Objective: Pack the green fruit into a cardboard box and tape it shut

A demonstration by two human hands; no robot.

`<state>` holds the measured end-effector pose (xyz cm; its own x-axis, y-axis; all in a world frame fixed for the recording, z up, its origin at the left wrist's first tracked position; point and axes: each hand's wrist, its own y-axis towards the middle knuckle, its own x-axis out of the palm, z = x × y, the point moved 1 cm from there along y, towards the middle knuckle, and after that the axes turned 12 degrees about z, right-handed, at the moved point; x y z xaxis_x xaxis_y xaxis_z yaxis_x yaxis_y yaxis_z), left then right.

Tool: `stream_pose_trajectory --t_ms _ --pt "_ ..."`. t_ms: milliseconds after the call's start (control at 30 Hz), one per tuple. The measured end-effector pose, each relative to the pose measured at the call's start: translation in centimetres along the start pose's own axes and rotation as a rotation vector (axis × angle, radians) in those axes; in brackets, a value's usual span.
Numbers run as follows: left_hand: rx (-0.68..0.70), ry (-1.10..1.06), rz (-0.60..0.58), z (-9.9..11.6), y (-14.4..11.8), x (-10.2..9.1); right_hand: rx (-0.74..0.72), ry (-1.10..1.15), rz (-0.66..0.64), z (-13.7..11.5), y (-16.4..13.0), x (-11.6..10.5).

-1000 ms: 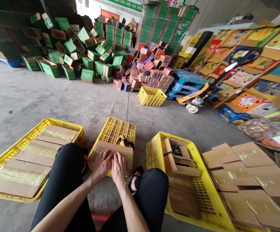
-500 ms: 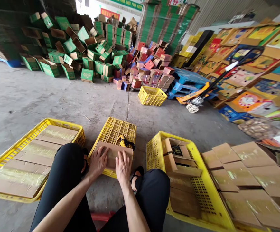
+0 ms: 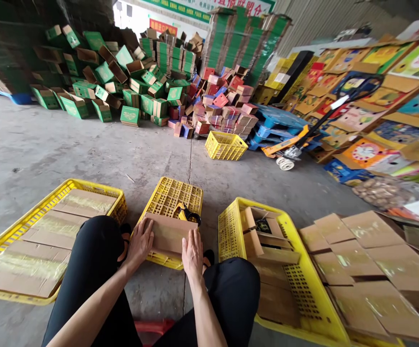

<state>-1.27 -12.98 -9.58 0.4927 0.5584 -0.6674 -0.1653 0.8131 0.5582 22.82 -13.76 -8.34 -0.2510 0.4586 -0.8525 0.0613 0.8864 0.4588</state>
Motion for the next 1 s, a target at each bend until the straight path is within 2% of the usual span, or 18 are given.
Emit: stream_pose_trajectory --t_ms 233,400,567,833,1000 --pt "0.019 -0.014 0.003 -1.0 -1.2 0.3 -0.046 0.007 0.017 1.2 -1.4 -0.2" --pt "0.081 0.027 0.023 -0.8 -2.8 0.2 -0.074 0.007 0.043 1.3 -2.5 -0.3" --pt "0.159 0.094 0.034 0.1 -4.0 0.0 -0.094 -0.047 0.027 0.7 -3.4 -0.6" --pt "0.319 0.100 -0.037 2.4 -5.2 0.2 -0.227 -0.040 0.066 -1.3 -4.2 -0.5" --pt "0.319 0.088 -0.056 3.0 -5.3 0.4 -0.279 0.008 0.092 -2.6 -4.3 -0.3"
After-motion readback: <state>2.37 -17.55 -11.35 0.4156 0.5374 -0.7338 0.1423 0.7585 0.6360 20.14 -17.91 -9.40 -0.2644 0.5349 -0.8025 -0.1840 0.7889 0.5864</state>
